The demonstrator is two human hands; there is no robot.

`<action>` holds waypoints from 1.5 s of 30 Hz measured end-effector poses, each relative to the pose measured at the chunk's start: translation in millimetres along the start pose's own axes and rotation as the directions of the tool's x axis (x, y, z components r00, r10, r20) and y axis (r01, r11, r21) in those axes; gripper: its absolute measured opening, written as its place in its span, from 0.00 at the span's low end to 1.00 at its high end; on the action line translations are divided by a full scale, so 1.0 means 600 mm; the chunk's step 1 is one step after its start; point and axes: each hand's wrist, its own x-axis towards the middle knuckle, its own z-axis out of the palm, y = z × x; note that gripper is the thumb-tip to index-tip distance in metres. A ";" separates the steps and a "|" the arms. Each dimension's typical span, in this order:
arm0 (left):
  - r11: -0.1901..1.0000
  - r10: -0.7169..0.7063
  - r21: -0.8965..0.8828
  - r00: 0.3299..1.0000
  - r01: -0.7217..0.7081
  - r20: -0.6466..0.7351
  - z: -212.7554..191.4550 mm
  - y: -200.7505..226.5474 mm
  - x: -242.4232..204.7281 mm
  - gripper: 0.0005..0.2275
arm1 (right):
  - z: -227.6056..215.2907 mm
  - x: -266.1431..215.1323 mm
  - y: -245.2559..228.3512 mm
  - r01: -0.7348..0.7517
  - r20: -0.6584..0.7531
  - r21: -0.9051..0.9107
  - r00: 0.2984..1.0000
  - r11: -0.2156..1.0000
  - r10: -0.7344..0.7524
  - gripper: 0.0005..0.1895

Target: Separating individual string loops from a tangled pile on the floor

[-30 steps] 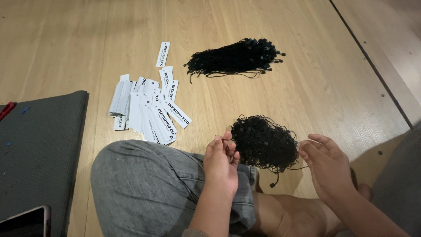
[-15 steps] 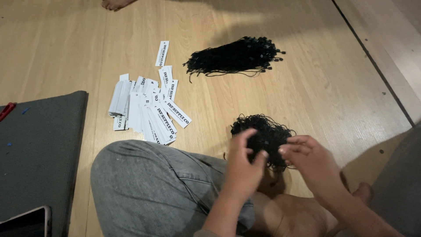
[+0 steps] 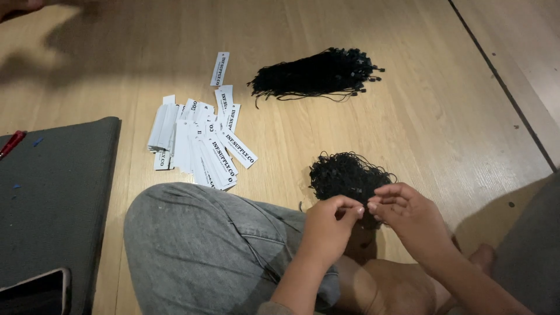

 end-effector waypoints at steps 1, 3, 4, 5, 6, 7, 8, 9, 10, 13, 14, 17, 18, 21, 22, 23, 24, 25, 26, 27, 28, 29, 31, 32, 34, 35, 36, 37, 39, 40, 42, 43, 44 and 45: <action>1.000 0.001 0.000 1.000 -0.001 -0.001 0.005 -0.007 0.004 0.07 | 0.001 -0.005 -0.009 0.001 0.000 0.000 1.000 1.000 -0.001 0.14; 0.992 0.066 0.108 0.997 -0.063 -0.027 0.011 -0.021 0.009 0.06 | 0.006 -0.017 -0.030 -0.056 -0.120 -0.127 0.992 0.990 0.041 0.08; 0.992 0.066 0.107 0.997 -0.063 -0.030 0.010 -0.018 0.004 0.06 | 0.002 -0.017 -0.028 -0.054 -0.118 -0.128 0.992 0.990 0.039 0.08; 0.990 0.084 0.116 0.996 -0.078 -0.041 0.009 -0.014 -0.001 0.07 | -0.002 -0.015 -0.026 -0.029 -0.158 -0.161 0.987 0.986 0.004 0.07; 0.988 0.102 0.124 0.993 -0.095 -0.052 0.008 -0.012 -0.004 0.07 | -0.006 -0.013 -0.023 -0.006 -0.197 -0.195 0.980 0.981 -0.033 0.07; 0.988 0.103 0.123 0.993 -0.096 -0.054 0.008 -0.015 -0.001 0.07 | -0.008 -0.011 -0.020 -0.004 -0.196 -0.196 0.980 0.981 -0.036 0.07; 0.997 0.066 0.050 0.989 -0.059 -0.133 0.008 -0.018 0.001 0.07 | -0.010 -0.010 -0.017 0.011 -0.236 -0.173 0.970 0.985 -0.052 0.05; 0.999 0.023 -0.027 0.978 -0.029 -0.207 0.009 -0.020 0.003 0.07 | -0.014 -0.008 -0.014 0.027 -0.276 -0.150 0.959 0.988 -0.068 0.06; 0.999 0.022 -0.026 0.978 -0.028 -0.207 0.001 -0.004 -0.005 0.07 | -0.016 -0.004 -0.008 0.026 -0.276 -0.150 0.959 0.988 -0.067 0.06; 0.966 -0.222 -0.180 0.949 0.183 -0.223 -0.018 0.032 -0.016 0.08 | -0.018 0.006 0.003 0.073 -0.297 -0.138 0.948 0.988 -0.112 0.05; 0.932 -0.287 -0.296 0.924 0.209 -0.251 -0.020 0.032 -0.014 0.09 | -0.017 0.007 0.003 0.069 -0.290 -0.131 0.951 0.989 -0.105 0.04; 0.856 -0.373 -0.471 0.884 0.212 -0.281 -0.019 0.020 -0.001 0.10 | -0.016 0.010 0.011 0.073 -0.278 -0.110 0.955 0.991 -0.101 0.03; 0.826 -0.392 -0.529 0.872 0.194 -0.292 -0.018 0.014 0.005 0.10 | -0.016 0.012 0.014 0.083 -0.271 -0.093 0.957 0.992 -0.105 0.02; 0.791 -0.457 -0.570 0.834 0.222 -0.309 -0.022 0.022 0.007 0.11 | -0.014 0.009 0.007 0.060 -0.281 -0.068 0.957 0.996 -0.077 0.02; 0.790 -0.458 -0.571 0.834 0.224 -0.308 -0.022 0.018 0.012 0.11 | -0.014 0.009 0.005 0.058 -0.281 -0.070 0.957 0.996 -0.076 0.02; 0.786 -0.469 -0.573 0.827 0.230 -0.311 -0.021 0.015 0.016 0.10 | -0.014 0.010 0.004 0.043 -0.297 -0.075 0.953 0.996 -0.063 0.02; 0.782 -0.480 -0.577 0.820 0.237 -0.314 -0.021 0.011 0.020 0.10 | -0.013 0.010 0.002 0.026 -0.312 -0.081 0.949 0.996 -0.051 0.02; 0.781 -0.482 -0.578 0.819 0.238 -0.313 -0.022 0.013 0.019 0.10 | -0.013 0.011 0.000 0.025 -0.311 -0.083 0.949 0.996 -0.050 0.02; 0.785 -0.487 -0.566 0.815 0.251 -0.313 -0.023 0.014 0.018 0.11 | -0.012 0.012 -0.002 0.007 -0.337 -0.070 0.941 0.998 -0.030 0.03; 0.789 -0.492 -0.554 0.812 0.264 -0.313 -0.025 0.016 0.017 0.11 | -0.010 0.013 -0.004 -0.011 -0.363 -0.056 0.932 0.998 -0.010 0.04; 0.789 -0.492 -0.555 0.812 0.265 -0.313 -0.025 0.013 0.020 0.11 | -0.011 0.017 0.003 -0.012 -0.363 -0.057 0.932 0.998 -0.009 0.04; 0.788 -0.498 -0.554 0.806 0.269 -0.318 -0.024 0.010 0.023 0.11 | -0.013 0.022 0.010 0.024 -0.373 -0.053 0.927 0.998 -0.042 0.03; 0.787 -0.505 -0.554 0.801 0.273 -0.323 -0.026 0.010 0.028 0.11 | -0.013 0.029 0.012 0.060 -0.383 -0.051 0.921 0.997 -0.075 0.03; 0.789 -0.505 -0.548 0.801 0.277 -0.321 -0.028 0.011 0.029 0.10 | -0.013 0.030 0.009 0.045 -0.406 -0.054 0.912 0.998 -0.063 0.02; 0.791 -0.505 -0.542 0.802 0.283 -0.319 -0.030 0.012 0.030 0.10 | -0.014 0.031 0.005 0.028 -0.430 -0.056 0.902 0.998 -0.049 0.02; 0.797 -0.489 -0.542 0.813 0.268 -0.316 -0.030 0.011 0.031 0.09 | -0.015 0.032 0.006 0.033 -0.430 -0.022 0.902 0.999 -0.039 0.03; 0.802 -0.472 -0.542 0.824 0.253 -0.313 -0.030 0.009 0.032 0.09 | -0.017 0.033 0.006 0.037 -0.430 0.011 0.902 0.999 -0.029 0.04; 0.802 -0.471 -0.540 0.825 0.254 -0.311 -0.031 0.008 0.033 0.09 | -0.017 0.035 0.007 0.036 -0.433 0.012 0.901 0.999 -0.027 0.04; 0.848 -0.398 -0.492 0.852 0.199 -0.341 -0.033 0.007 0.034 0.10 | -0.017 0.037 0.007 0.071 -0.446 0.017 0.893 0.997 -0.056 0.03; 0.847 -0.400 -0.493 0.852 0.201 -0.339 -0.036 0.007 0.034 0.10 | -0.016 0.038 0.008 0.069 -0.446 0.016 0.893 0.998 -0.055 0.03; 0.879 -0.356 -0.442 0.866 0.181 -0.353 -0.042 0.008 0.035 0.12 | -0.013 0.042 0.008 0.076 -0.459 0.021 0.887 0.997 -0.058 0.04; 0.877 -0.359 -0.443 0.864 0.184 -0.352 -0.041 0.004 0.041 0.12 | -0.014 0.047 0.013 0.073 -0.458 0.019 0.887 0.997 -0.057 0.04; 0.857 -0.358 -0.493 0.862 0.150 -0.359 -0.041 -0.001 0.046 0.11 | -0.014 0.052 0.019 0.103 -0.457 0.041 0.887 0.994 -0.073 0.04; 0.833 -0.357 -0.541 0.859 0.114 -0.367 -0.041 -0.006 0.051 0.11 | -0.014 0.056 0.024 0.132 -0.457 0.063 0.885 0.989 -0.088 0.03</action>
